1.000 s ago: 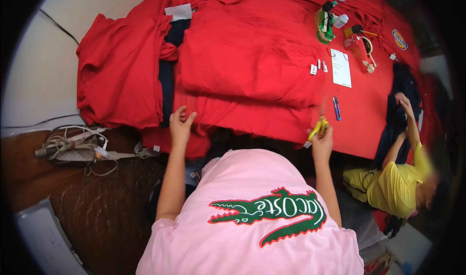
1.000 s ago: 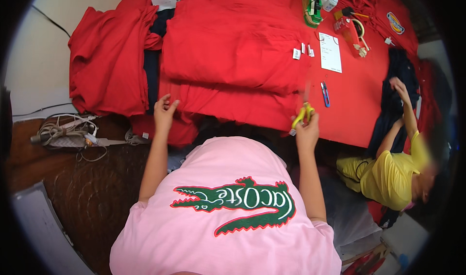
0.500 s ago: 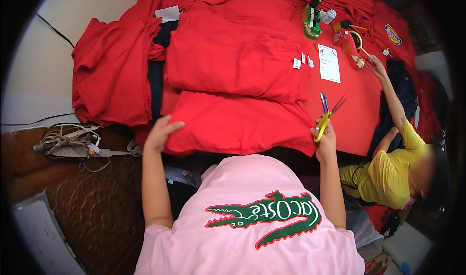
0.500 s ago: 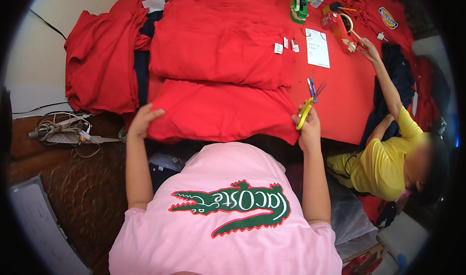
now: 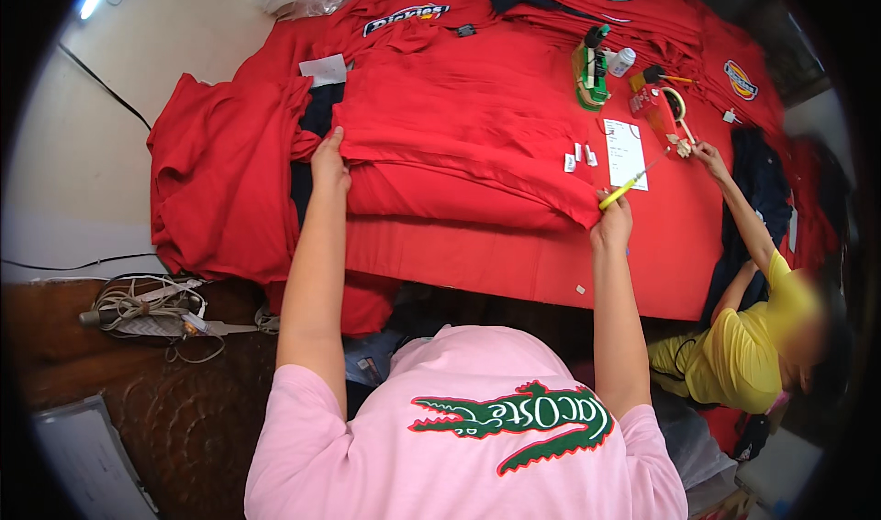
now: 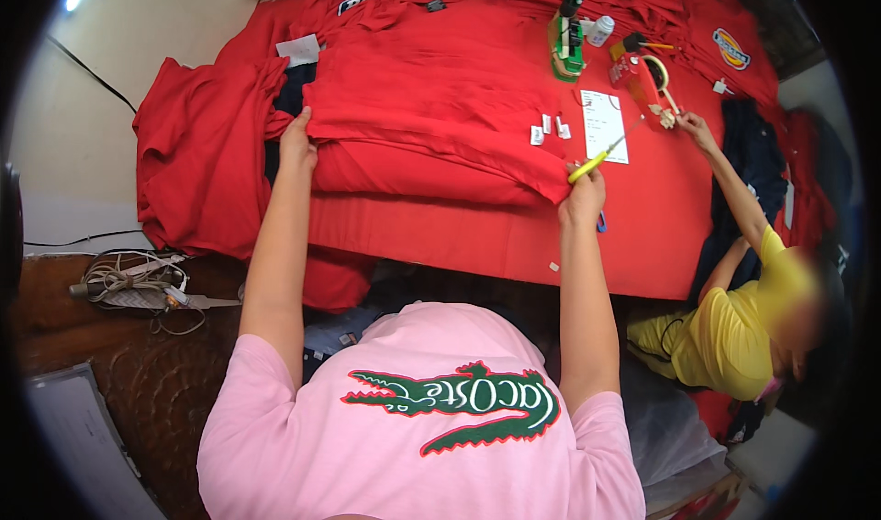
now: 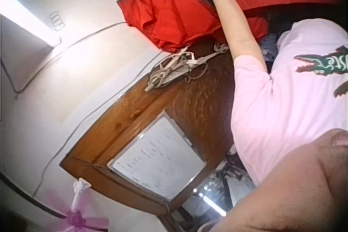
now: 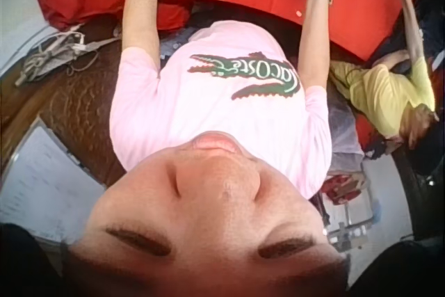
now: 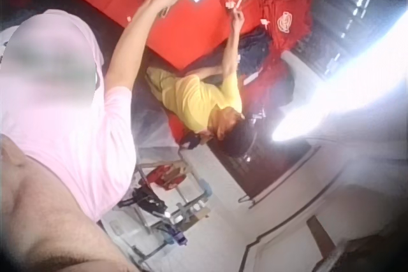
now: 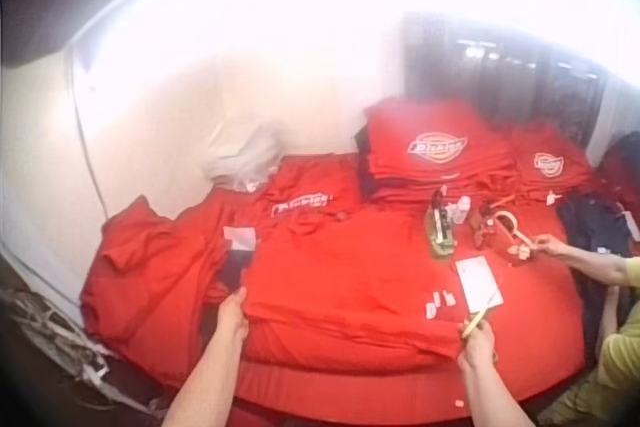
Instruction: The person sorts, unfolds, and trims threads from red and blue shirts using shears on a workspace.
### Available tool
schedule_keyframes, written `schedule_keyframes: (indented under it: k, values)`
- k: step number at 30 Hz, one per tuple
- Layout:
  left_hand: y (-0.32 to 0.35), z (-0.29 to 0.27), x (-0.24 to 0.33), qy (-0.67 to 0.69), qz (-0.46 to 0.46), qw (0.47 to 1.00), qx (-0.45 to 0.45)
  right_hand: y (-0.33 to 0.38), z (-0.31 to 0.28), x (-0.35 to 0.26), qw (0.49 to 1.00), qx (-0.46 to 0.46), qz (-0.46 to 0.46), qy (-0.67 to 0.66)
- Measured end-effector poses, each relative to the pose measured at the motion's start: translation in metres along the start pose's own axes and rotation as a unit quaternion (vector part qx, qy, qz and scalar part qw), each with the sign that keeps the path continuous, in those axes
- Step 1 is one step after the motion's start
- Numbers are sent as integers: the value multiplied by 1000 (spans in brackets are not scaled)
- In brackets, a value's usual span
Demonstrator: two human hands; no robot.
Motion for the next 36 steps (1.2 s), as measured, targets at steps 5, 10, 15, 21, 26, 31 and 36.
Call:
schedule_keyframes:
  k: [5,10,15,21,26,31,36]
  values:
    - [1,5,-6,-25,-14,999,-27,-9,-25,10,999,-7,-12,44]
    - [22,-7,23,31,-52,991,-118,21,4,-26,967,-47,-26,247]
    - [94,-19,11,-32,19,999,-37,65,-24,-74,935,22,-59,350]
    - [200,78,-74,44,-172,967,-180,90,-51,-79,933,-36,-65,353]
    - [227,132,-107,70,-120,982,-132,81,-21,-93,928,-118,18,352]
    - [247,145,-130,49,-78,992,-81,84,4,-110,918,-183,64,345]
    - [283,192,-162,50,-213,963,-159,78,-7,-118,907,-220,75,352]
Point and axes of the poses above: each hand's wrist, its own y-axis away from the middle knuckle, its own z-axis out of the palm, x = y × z, the point moved 5 cm from there along -y, towards the middle knuckle, and after that the axes turned 1 degree about y, right-handed, at the moved point
